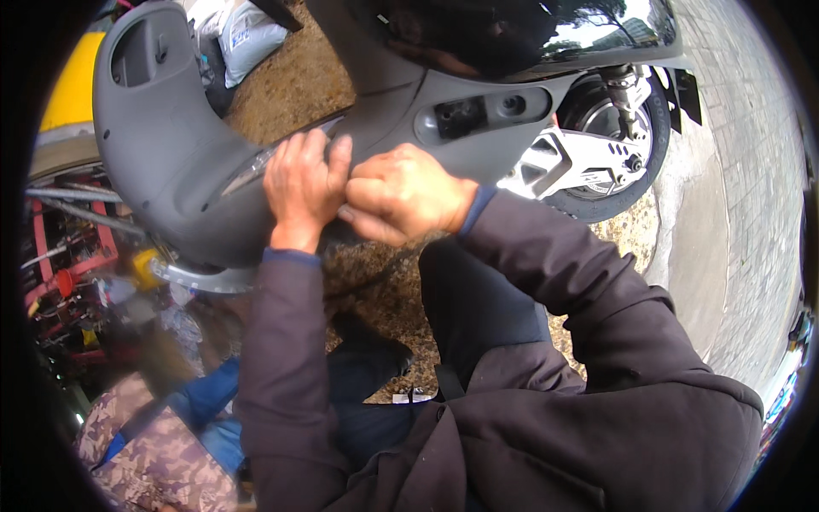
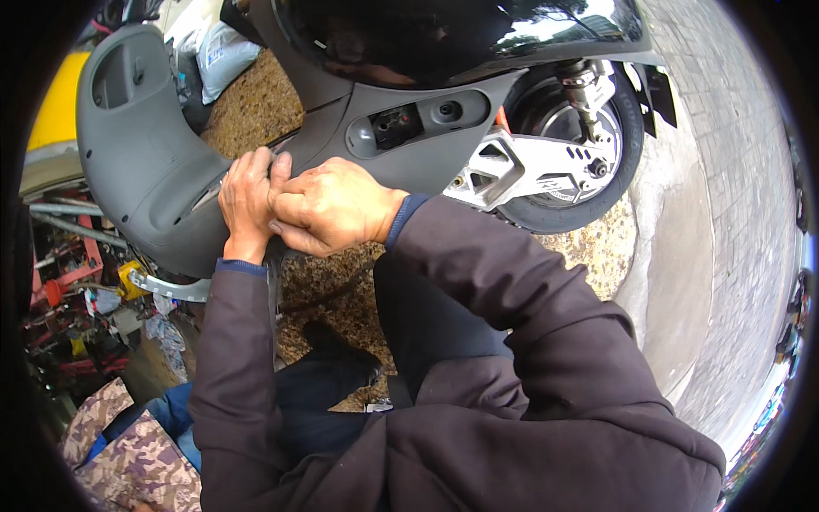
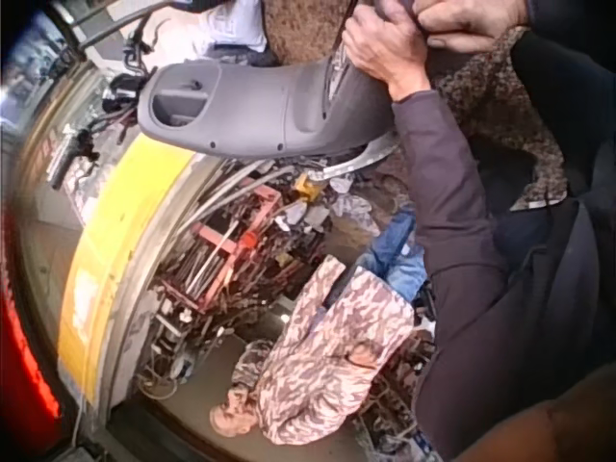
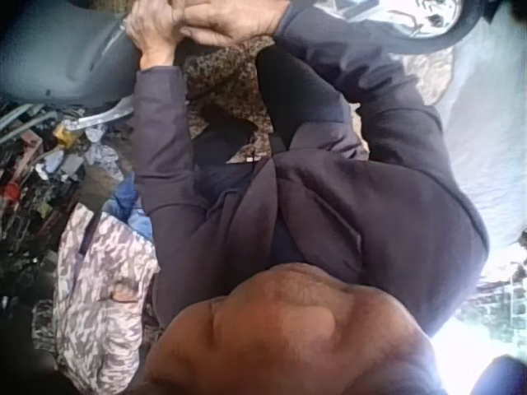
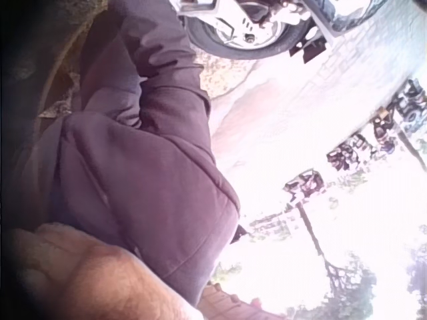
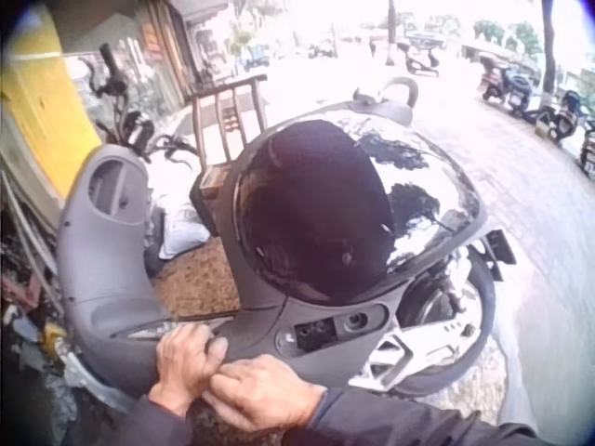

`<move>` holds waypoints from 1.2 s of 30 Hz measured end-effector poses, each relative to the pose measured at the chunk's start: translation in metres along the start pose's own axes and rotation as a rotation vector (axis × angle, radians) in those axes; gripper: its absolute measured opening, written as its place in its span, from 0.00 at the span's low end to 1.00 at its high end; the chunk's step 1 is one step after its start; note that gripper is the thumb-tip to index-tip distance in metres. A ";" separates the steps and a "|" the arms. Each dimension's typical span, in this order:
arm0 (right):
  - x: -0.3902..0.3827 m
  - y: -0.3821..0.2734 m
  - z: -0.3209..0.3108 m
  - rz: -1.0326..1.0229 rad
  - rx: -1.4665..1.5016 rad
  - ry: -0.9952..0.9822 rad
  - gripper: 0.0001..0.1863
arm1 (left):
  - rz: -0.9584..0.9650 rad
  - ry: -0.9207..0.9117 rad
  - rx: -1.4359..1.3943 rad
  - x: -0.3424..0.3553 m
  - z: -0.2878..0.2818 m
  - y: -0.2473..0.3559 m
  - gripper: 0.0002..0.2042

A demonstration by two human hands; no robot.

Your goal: The person kneels beside a motorcycle and installs a gray front fairing. They align the fairing, insert screws by hand, and use a cordless drill to fasten the fairing to the frame.

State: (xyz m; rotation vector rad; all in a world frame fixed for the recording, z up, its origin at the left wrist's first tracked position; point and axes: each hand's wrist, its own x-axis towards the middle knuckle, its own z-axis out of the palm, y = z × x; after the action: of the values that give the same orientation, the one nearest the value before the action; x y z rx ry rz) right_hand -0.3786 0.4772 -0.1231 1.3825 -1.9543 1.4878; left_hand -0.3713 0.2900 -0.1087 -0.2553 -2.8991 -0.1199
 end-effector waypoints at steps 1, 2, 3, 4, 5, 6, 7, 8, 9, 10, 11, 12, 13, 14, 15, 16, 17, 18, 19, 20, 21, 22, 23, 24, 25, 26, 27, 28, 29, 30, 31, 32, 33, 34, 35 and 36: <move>-0.002 0.003 0.002 0.008 0.001 0.031 0.11 | -0.004 0.001 -0.004 0.001 0.001 0.003 0.21; -0.006 0.002 0.005 0.020 0.006 0.060 0.11 | -0.057 -0.042 0.007 0.002 0.001 0.007 0.23; -0.008 0.003 0.006 0.033 0.014 0.055 0.12 | -0.015 0.001 0.004 0.004 0.002 0.013 0.24; -0.011 0.002 0.005 0.048 0.019 0.086 0.12 | -0.024 0.003 0.015 0.006 0.004 0.020 0.25; -0.014 0.001 0.003 0.052 0.028 0.089 0.12 | -0.043 -0.035 0.024 0.007 0.005 0.027 0.27; -0.016 0.001 -0.001 0.061 0.033 0.083 0.12 | -0.084 -0.064 0.021 0.010 0.006 0.035 0.31; -0.017 -0.001 -0.007 0.059 0.050 0.119 0.12 | -0.109 -0.075 0.032 0.013 0.006 0.041 0.33; -0.019 -0.001 -0.014 0.059 0.042 0.118 0.12 | -0.136 -0.085 0.049 0.015 0.006 0.046 0.35; -0.018 -0.002 -0.020 0.060 0.027 0.121 0.12 | -0.157 -0.132 0.037 0.019 0.006 0.050 0.35; -0.017 -0.003 -0.026 0.041 0.019 0.145 0.12 | -0.181 -0.172 0.032 0.021 0.004 0.053 0.36; -0.014 -0.004 -0.031 0.052 -0.022 0.105 0.12 | -0.185 -0.188 0.019 0.023 0.003 0.054 0.37; -0.010 -0.004 -0.036 0.040 -0.056 0.085 0.12 | -0.204 -0.229 0.005 0.025 0.001 0.054 0.37; -0.006 -0.004 -0.040 0.037 -0.093 0.090 0.11 | -0.202 -0.244 -0.017 0.026 -0.002 0.053 0.37; -0.001 -0.003 -0.042 -0.011 -0.069 0.062 0.11 | -0.183 -0.250 -0.042 0.026 -0.004 0.052 0.37; 0.005 -0.001 -0.044 -0.051 -0.050 0.060 0.11 | -0.203 -0.288 -0.062 0.026 -0.006 0.052 0.33; 0.011 0.003 -0.046 -0.070 -0.060 -0.016 0.11 | -0.179 -0.319 -0.053 0.026 -0.008 0.050 0.26; 0.014 0.007 -0.050 -0.092 -0.042 -0.057 0.10 | -0.111 -0.275 -0.016 0.026 -0.007 0.051 0.24; 0.023 0.017 -0.048 -0.154 0.120 0.100 0.10 | -0.129 -0.347 0.056 0.027 -0.008 0.051 0.21; 0.028 0.027 -0.053 -0.061 0.036 0.046 0.11 | -0.188 -0.387 0.046 0.026 -0.006 0.052 0.20; 0.032 0.033 -0.054 0.081 -0.069 -0.040 0.11 | -0.198 -0.362 0.032 0.026 -0.005 0.053 0.21; 0.031 0.032 -0.054 0.140 -0.074 -0.055 0.12 | -0.238 -0.405 0.041 0.025 -0.005 0.053 0.21; 0.029 0.030 -0.054 0.103 -0.047 -0.029 0.12 | -0.203 -0.360 0.017 0.025 -0.003 0.052 0.21; 0.029 0.027 -0.053 0.105 -0.050 -0.029 0.13 | -0.221 -0.385 0.013 0.024 -0.002 0.051 0.22; 0.028 0.022 -0.052 0.172 -0.078 -0.084 0.13 | -0.206 -0.346 -0.004 0.022 -0.001 0.049 0.22; 0.026 0.014 -0.051 0.146 -0.056 -0.041 0.13 | -0.186 -0.301 -0.033 0.021 0.001 0.046 0.22; 0.025 0.008 -0.052 0.104 -0.070 -0.055 0.13 | -0.167 -0.313 -0.022 0.021 0.002 0.044 0.23; 0.024 0.003 -0.053 0.034 -0.040 -0.020 0.13 | -0.146 -0.317 -0.016 0.022 0.003 0.040 0.23; 0.024 0.002 -0.055 -0.015 -0.037 -0.015 0.13 | -0.153 -0.362 0.000 0.022 0.005 0.039 0.24; 0.025 0.003 -0.057 -0.054 -0.023 -0.070 0.12 | -0.174 -0.371 -0.031 0.022 0.005 0.038 0.24; 0.024 0.006 -0.061 -0.084 0.006 -0.087 0.13 | -0.198 -0.366 -0.137 0.022 0.006 0.039 0.25; 0.030 0.018 -0.065 0.012 -0.071 -0.094 0.15 | -0.168 -0.364 -0.112 0.024 0.005 0.039 0.25; 0.032 0.027 -0.069 0.120 -0.158 -0.131 0.16 | -0.179 -0.412 0.084 0.024 0.005 0.043 0.25; 0.032 0.030 -0.066 0.127 -0.158 -0.144 0.17 | -0.180 -0.345 0.042 0.024 0.003 0.047 0.24; 0.031 0.034 -0.066 0.089 -0.122 -0.096 0.17 | -0.241 -0.413 0.056 0.026 0.002 0.052 0.24; 0.027 0.034 -0.065 0.111 -0.121 -0.067 0.17 | -0.264 -0.454 0.055 0.029 -0.001 0.057 0.25; 0.024 0.033 -0.065 0.116 -0.129 -0.036 0.17 | -0.277 -0.434 0.064 0.035 -0.004 0.061 0.25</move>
State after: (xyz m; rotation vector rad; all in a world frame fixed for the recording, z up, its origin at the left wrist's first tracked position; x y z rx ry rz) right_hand -0.4356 0.5219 -0.0978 1.2697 -2.1451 1.3665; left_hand -0.3929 0.3549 -0.0934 0.1548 -3.3475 -0.0181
